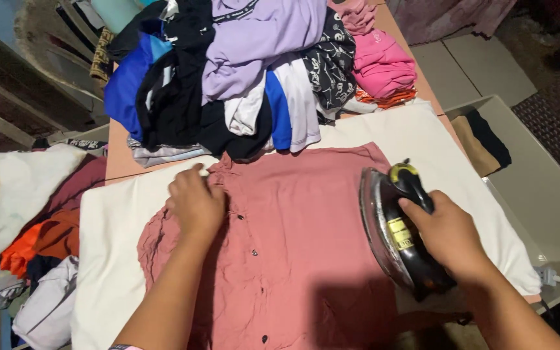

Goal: Ironing a pink shirt on a makeshift ironing board (table with a white cloth).

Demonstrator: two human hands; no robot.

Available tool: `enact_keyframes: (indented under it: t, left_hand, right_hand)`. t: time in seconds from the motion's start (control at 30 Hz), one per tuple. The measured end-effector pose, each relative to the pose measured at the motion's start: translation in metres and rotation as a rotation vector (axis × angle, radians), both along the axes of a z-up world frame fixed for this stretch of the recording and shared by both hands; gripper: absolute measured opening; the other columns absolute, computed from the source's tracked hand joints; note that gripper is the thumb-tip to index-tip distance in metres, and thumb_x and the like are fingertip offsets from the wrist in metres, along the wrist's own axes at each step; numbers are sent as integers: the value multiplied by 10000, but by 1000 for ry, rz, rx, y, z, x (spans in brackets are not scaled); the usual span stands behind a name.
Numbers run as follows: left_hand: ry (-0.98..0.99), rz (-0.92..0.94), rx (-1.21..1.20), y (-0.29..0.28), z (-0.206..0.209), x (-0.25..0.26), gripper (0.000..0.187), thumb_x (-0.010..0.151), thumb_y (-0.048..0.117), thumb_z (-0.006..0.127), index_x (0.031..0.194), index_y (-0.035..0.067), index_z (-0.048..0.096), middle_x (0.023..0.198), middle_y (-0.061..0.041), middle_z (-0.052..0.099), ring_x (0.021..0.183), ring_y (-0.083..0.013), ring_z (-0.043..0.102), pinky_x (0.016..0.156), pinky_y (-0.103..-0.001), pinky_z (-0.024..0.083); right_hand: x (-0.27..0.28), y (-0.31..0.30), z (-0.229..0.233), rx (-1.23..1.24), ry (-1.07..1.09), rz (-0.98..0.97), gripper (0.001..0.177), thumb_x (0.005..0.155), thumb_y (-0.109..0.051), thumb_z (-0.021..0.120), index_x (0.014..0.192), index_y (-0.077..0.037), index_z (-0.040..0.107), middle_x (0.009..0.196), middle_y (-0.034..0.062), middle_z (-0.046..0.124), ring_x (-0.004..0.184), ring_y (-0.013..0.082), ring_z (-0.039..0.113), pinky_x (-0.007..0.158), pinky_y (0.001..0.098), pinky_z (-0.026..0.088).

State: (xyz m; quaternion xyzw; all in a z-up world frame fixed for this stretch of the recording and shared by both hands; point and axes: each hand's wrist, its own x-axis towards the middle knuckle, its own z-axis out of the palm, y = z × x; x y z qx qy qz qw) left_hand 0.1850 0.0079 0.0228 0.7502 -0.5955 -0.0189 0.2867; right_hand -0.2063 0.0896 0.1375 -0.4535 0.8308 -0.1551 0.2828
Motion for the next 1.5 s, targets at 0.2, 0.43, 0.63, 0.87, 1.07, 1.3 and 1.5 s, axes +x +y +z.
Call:
enact_keyframes:
  t: [0.2, 0.43, 0.63, 0.87, 1.07, 1.3, 1.5]
  left_hand:
    - [-143, 19, 274, -5, 31, -21, 514, 886, 508, 663, 1144, 65, 699, 1226, -126, 587, 1218, -335, 489, 976, -561, 352]
    - [-90, 16, 367, -34, -23, -10, 431, 908, 455, 645, 1188, 129, 681, 1224, -121, 576, 1221, -335, 474, 953, -583, 348]
    - [220, 34, 316, -31, -8, -2, 411, 827, 311, 711, 1198, 148, 638, 1125, -88, 637, 1127, -330, 558, 903, -575, 375]
    - [734, 51, 139, -59, -51, 16, 402, 824, 121, 718, 1216, 93, 634, 912, -45, 648, 808, -181, 597, 760, -402, 413]
    - [1296, 53, 21, -64, -59, 24, 305, 832, -56, 647, 1123, 27, 609, 898, -36, 630, 687, -80, 558, 568, -230, 449]
    - [1206, 22, 104, -57, -52, 27, 361, 834, -67, 633, 1168, 52, 570, 1028, -48, 629, 769, -95, 601, 626, -240, 504]
    - [1254, 1, 87, -57, -53, 29, 346, 848, -53, 638, 1171, 49, 568, 1014, -47, 640, 770, -102, 607, 657, -243, 506]
  right_hand:
    - [40, 21, 39, -38, -123, -37, 414, 928, -419, 704, 1024, -17, 714, 729, 167, 732, 640, 207, 649, 623, 386, 520]
    - [99, 22, 9, 17, -224, 198, 413, 893, -450, 648, 1078, -86, 710, 782, 135, 782, 693, 243, 768, 684, 383, 577]
    - [155, 20, -5, 87, -98, 353, 404, 917, -454, 608, 1110, -102, 650, 856, 173, 757, 821, 365, 738, 751, 448, 547]
    - [196, -17, -27, -65, 37, 463, 420, 972, -458, 536, 1044, -48, 590, 846, 209, 712, 867, 431, 689, 783, 524, 519]
    - [230, -86, -32, -142, -4, 390, 424, 984, -429, 546, 1074, -17, 590, 926, 266, 702, 903, 489, 661, 797, 575, 491]
    - [237, -127, -49, -221, 66, 466, 474, 1021, -425, 552, 1105, 42, 565, 961, 320, 696, 939, 516, 658, 833, 579, 494]
    - [215, -63, -27, -85, -9, 517, 431, 976, -422, 554, 1145, -26, 574, 933, 268, 703, 896, 479, 678, 788, 559, 505]
